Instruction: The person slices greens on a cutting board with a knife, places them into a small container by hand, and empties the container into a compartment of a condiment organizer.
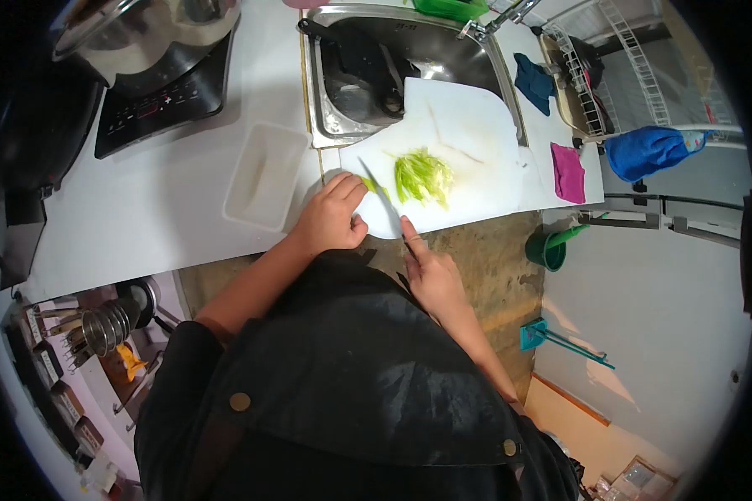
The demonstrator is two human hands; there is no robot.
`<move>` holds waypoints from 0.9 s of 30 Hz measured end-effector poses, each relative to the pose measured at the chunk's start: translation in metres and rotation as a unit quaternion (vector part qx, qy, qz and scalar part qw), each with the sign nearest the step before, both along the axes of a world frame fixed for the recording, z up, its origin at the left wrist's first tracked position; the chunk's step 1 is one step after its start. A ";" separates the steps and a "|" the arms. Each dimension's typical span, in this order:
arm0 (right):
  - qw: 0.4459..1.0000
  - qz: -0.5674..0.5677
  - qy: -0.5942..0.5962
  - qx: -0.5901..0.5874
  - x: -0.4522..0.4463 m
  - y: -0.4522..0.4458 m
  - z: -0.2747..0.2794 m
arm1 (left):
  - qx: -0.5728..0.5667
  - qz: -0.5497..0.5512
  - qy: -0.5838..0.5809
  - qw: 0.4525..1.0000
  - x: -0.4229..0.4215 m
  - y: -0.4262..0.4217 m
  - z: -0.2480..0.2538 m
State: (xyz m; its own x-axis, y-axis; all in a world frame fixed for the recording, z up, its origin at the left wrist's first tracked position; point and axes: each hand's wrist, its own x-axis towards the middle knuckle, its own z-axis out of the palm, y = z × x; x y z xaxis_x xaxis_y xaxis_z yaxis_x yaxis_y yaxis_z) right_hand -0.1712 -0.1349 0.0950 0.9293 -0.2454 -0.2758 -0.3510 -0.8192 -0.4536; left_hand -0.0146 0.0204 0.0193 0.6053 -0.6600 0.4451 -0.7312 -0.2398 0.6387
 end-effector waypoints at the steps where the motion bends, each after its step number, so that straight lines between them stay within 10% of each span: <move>1: 1.000 0.003 0.000 0.001 0.000 0.000 0.003 | 0.001 0.003 0.000 1.000 0.001 0.000 -0.001; 27: 0.997 -0.042 0.070 0.014 -0.030 0.007 0.041 | -0.018 0.010 -0.005 1.000 0.000 0.001 0.001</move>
